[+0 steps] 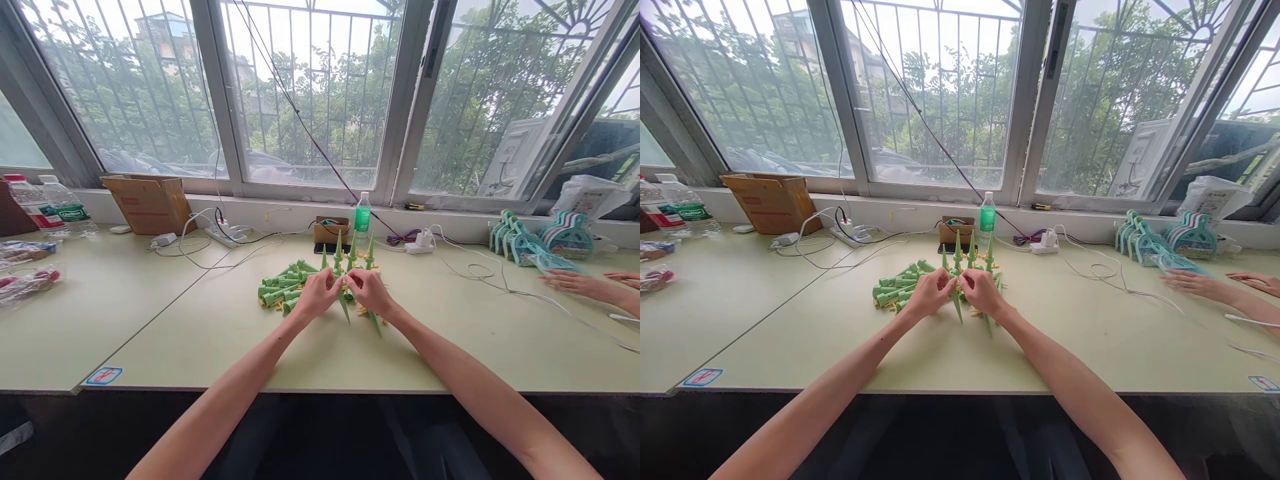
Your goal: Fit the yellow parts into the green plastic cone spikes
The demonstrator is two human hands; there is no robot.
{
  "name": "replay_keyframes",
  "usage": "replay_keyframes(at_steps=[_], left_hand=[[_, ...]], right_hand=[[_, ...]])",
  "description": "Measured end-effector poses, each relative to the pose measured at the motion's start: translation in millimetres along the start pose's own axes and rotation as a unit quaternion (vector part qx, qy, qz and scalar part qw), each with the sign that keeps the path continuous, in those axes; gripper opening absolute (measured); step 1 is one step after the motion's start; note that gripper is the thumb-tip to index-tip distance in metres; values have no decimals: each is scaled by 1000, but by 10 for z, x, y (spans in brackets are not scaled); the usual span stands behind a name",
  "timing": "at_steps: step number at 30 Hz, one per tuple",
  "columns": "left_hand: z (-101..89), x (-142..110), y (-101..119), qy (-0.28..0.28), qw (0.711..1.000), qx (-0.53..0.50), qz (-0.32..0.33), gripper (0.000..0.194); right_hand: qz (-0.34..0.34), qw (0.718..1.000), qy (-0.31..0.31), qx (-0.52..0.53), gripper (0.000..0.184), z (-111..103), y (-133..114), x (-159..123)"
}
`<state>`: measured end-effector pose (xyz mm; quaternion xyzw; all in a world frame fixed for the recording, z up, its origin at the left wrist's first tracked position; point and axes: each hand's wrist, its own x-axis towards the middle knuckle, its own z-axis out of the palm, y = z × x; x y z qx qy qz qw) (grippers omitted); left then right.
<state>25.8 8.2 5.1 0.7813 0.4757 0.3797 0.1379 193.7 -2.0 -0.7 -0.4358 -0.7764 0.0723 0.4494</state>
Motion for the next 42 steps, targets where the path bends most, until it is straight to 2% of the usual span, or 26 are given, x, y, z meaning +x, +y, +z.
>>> replay_keyframes(at_steps=[27, 42], left_hand=[[2, 4, -14, 0, 1000, 15, 13, 29], [-8, 5, -1, -1, 1000, 9, 15, 30]], right_hand=[[0, 1000, -15, -6, 32, 6, -2, -5], [-4, 1000, 6, -11, 30, -4, -21, -3]])
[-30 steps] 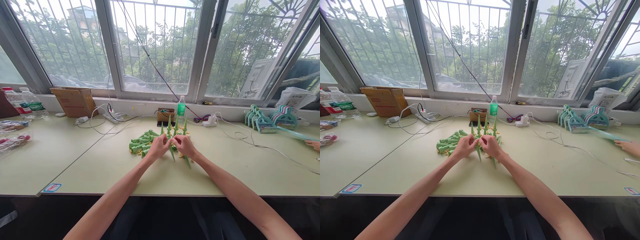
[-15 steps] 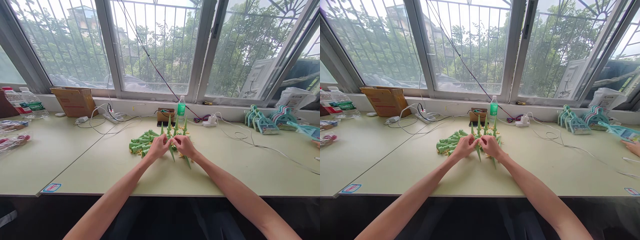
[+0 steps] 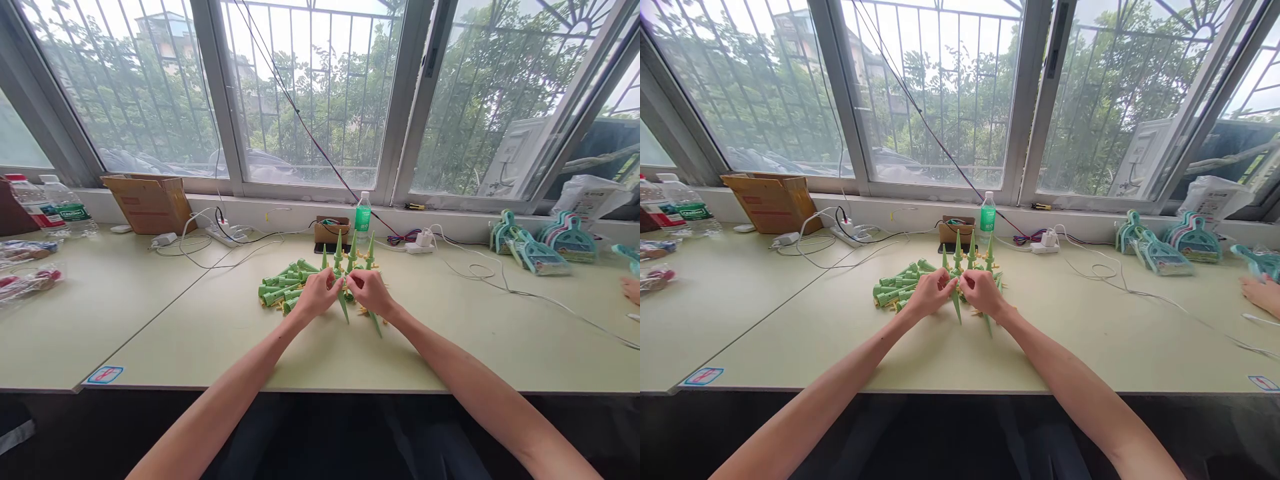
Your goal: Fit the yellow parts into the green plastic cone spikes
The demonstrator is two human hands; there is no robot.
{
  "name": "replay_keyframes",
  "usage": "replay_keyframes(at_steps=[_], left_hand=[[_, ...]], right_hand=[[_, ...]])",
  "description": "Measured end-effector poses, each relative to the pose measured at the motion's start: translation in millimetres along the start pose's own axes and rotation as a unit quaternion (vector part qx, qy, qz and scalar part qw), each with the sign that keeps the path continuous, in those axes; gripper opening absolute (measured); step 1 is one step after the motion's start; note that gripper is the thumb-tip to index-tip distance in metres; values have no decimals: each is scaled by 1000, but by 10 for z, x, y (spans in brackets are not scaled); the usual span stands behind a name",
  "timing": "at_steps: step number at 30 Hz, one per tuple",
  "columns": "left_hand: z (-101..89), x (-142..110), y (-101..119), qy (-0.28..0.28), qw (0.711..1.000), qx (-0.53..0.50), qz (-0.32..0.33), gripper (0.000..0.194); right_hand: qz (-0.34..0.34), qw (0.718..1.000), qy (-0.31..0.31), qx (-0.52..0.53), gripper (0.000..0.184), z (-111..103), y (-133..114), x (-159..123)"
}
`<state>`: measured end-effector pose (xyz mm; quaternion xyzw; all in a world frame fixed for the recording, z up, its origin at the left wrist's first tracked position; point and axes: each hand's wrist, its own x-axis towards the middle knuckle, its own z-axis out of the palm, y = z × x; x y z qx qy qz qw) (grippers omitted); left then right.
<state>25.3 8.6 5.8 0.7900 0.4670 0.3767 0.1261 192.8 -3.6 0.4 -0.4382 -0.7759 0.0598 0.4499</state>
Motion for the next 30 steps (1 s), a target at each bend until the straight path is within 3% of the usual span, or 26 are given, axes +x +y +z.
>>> replay_keyframes(at_steps=[30], left_hand=[[8, -1, -1, 17, 999, -16, -22, 33]], right_hand=[[29, 999, -26, 11, 37, 34, 37, -1]])
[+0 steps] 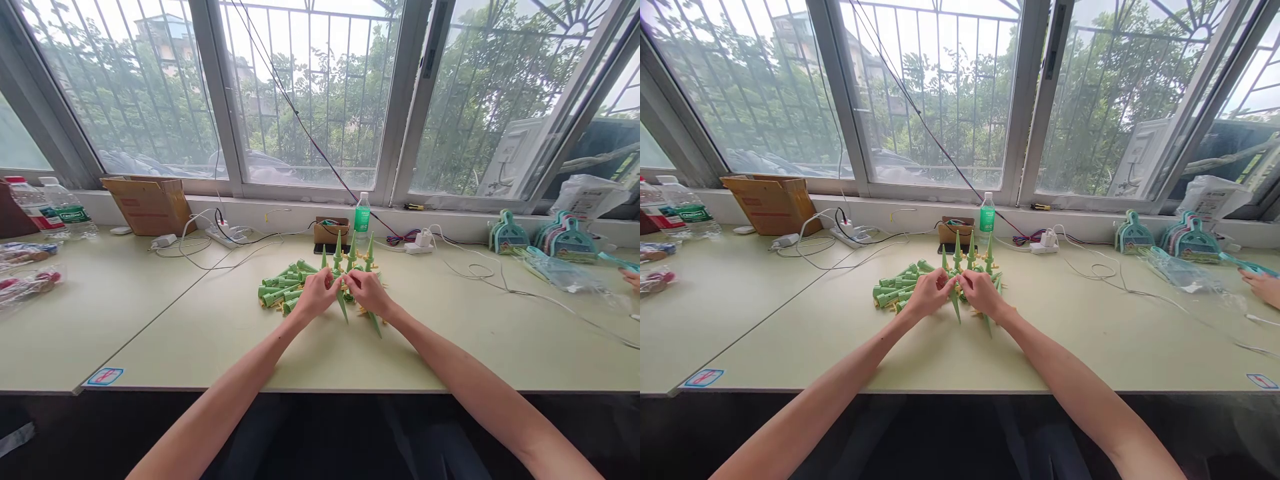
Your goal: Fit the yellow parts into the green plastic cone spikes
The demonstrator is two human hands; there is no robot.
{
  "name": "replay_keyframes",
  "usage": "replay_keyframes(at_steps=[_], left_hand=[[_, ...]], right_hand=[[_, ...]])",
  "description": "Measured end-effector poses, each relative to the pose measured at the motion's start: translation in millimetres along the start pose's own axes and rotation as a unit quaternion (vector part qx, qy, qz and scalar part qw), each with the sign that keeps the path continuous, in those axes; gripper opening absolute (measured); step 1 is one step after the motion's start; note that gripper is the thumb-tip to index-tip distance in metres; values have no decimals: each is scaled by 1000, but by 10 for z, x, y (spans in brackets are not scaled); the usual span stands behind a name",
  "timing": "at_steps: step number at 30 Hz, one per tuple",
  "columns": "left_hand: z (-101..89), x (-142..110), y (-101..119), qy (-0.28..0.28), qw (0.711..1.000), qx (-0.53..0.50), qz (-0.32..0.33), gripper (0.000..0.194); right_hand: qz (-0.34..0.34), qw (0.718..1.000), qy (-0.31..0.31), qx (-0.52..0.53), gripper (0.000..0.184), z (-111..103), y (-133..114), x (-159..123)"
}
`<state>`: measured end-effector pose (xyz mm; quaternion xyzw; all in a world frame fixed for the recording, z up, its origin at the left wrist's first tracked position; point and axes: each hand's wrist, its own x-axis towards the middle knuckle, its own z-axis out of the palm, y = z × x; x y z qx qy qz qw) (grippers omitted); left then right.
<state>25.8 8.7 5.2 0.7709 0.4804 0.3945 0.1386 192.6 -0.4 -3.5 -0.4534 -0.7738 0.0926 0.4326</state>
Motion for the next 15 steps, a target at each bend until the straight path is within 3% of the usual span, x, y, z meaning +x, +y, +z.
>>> replay_keyframes(at_steps=[7, 15], left_hand=[[-4, 10, -5, 7, 1000, 2, -7, 31], [10, 21, -15, 11, 1000, 8, -5, 30]], right_hand=[[25, 998, 1, 50, 35, -33, -38, -4], [18, 999, 22, 35, 35, -33, -47, 1]])
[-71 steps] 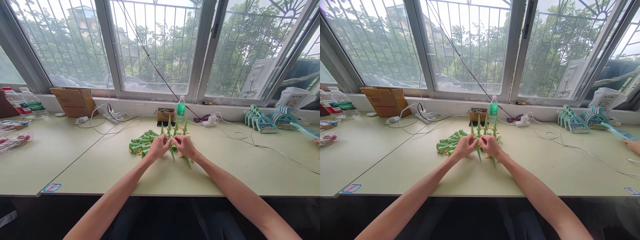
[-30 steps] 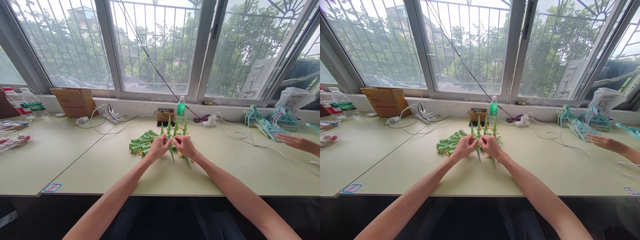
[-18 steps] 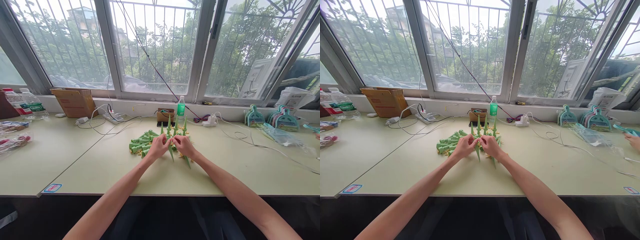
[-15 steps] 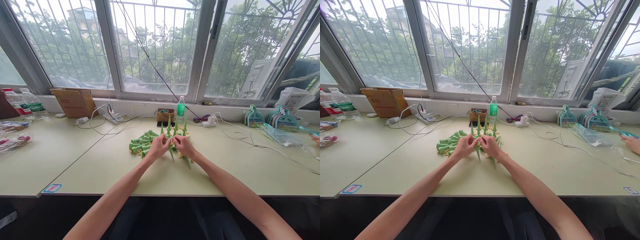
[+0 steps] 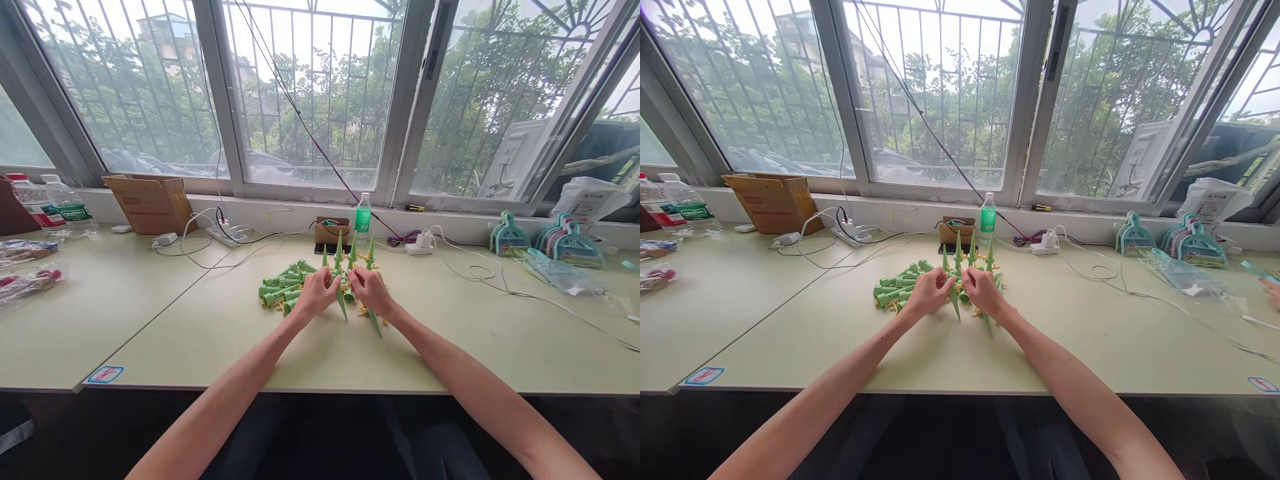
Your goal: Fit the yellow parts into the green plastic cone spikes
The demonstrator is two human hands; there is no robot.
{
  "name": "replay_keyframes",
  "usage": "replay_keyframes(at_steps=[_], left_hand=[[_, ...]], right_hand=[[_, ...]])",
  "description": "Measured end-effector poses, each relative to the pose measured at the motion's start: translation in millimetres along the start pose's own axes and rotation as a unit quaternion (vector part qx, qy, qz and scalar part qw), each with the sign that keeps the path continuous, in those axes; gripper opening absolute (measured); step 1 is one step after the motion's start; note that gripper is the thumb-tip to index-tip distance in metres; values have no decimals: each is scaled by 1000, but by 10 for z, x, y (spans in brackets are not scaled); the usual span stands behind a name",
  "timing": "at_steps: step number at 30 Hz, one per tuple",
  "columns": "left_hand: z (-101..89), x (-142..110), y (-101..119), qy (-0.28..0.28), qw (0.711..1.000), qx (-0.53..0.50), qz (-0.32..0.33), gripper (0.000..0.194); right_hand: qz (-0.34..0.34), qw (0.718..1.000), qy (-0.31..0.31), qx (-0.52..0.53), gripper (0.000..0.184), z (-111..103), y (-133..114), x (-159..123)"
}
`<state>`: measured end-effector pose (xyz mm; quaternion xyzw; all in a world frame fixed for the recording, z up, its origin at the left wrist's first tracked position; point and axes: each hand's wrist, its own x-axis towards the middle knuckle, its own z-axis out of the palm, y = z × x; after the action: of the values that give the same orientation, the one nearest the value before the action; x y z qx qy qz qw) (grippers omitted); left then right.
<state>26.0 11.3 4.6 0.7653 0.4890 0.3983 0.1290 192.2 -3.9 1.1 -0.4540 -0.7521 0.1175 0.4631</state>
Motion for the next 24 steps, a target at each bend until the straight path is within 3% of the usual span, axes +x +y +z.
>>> replay_keyframes(at_steps=[7, 24], left_hand=[[-8, -2, -6, 0, 1000, -9, -20, 33], [-61, 10, 54, -15, 996, -74, -57, 33]], right_hand=[[-7, 999, 30, -17, 36, 13, 44, 7], [-24, 1000, -7, -4, 42, 31, 41, -8]])
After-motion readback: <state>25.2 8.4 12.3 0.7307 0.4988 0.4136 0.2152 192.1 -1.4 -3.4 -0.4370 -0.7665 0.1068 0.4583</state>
